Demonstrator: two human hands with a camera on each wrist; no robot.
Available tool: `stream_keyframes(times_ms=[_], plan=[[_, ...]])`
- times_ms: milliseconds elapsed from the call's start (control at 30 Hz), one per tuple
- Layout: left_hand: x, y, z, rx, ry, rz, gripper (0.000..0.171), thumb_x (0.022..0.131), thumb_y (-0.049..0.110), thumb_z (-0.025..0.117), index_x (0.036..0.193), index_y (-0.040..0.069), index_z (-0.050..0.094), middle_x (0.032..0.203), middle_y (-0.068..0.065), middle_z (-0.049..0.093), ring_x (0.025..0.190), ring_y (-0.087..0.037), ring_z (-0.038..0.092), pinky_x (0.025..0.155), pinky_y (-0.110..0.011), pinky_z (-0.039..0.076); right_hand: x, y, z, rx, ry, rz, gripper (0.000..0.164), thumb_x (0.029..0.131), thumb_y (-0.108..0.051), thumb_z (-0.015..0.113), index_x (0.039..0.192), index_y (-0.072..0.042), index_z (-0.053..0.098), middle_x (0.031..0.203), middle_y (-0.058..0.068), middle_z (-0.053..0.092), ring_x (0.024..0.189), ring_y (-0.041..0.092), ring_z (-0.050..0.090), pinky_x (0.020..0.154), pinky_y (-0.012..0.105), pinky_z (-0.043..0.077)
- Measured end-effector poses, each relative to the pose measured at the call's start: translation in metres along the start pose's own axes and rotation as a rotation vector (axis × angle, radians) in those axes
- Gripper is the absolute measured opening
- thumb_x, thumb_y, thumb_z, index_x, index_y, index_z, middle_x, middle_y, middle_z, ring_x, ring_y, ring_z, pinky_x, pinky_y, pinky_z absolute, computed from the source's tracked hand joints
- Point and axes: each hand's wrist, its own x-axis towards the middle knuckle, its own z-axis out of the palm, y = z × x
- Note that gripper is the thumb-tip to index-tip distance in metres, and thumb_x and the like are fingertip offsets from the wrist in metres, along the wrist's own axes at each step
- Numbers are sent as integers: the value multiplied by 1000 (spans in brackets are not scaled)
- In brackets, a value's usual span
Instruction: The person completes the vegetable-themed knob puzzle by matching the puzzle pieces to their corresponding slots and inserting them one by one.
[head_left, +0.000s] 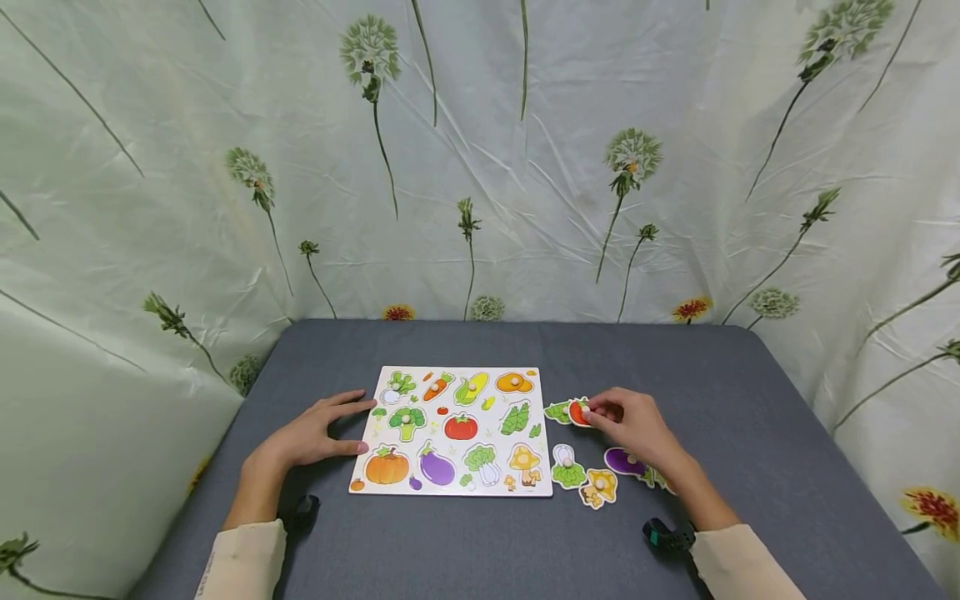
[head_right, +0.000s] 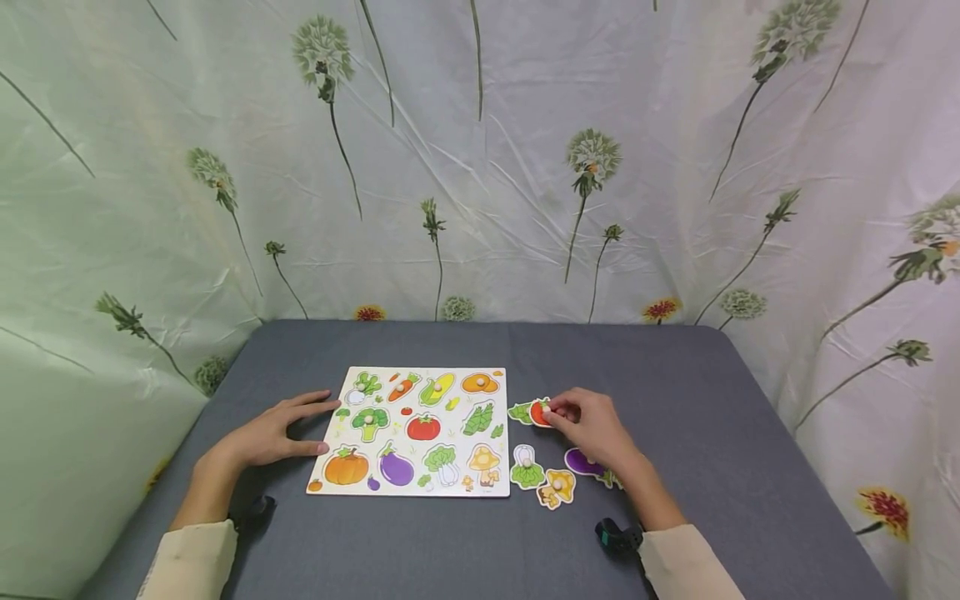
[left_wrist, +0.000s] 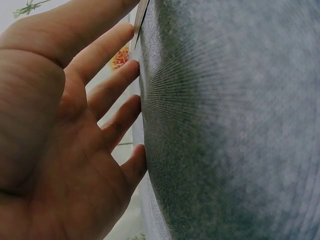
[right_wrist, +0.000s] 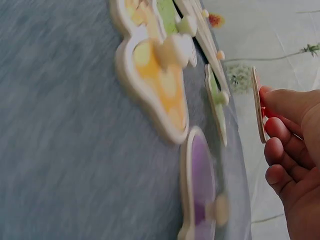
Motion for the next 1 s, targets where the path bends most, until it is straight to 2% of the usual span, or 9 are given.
stream_keyframes(times_ms=[300, 500, 800, 1000], plan=[[-2, 0, 0, -7, 6, 2, 85, 83, 55, 81, 154, 20, 50, 165, -19, 34, 148, -54, 29, 109, -76, 30, 13, -20, 12, 63, 3, -78, 11, 88, -21, 83, 96, -14, 79, 83, -4, 66, 71, 8, 53, 61, 21, 44], [-3, 3, 0, -15, 0, 30, 84, 84, 54, 81, 154, 19, 51, 164, -20, 35, 147, -55, 28, 109, -76, 31, 17, -31, 23, 79, -24, -89, 11, 89, -21, 83, 96, -14, 79, 81, -5, 64, 69, 8, 51, 60, 22, 43], [-3, 3, -1, -3, 9, 16, 85, 83, 55, 81, 154, 20, 51, 164, -19, 36, 148, -53, 30, 109, -75, 32, 31, -56, 42, 118, -75, -169, 8, 91, -21, 81, 95, -15, 78, 81, -7, 63, 68, 7, 51, 61, 23, 44], [-2, 2, -1, -4, 4, 11, 84, 83, 55, 81, 154, 21, 51, 165, -18, 35, 148, -51, 31, 109, -75, 32, 38, -70, 56, 142, -105, -192, 6, 91, -21, 81, 93, -15, 78, 78, -8, 63, 68, 8, 52, 61, 22, 44]])
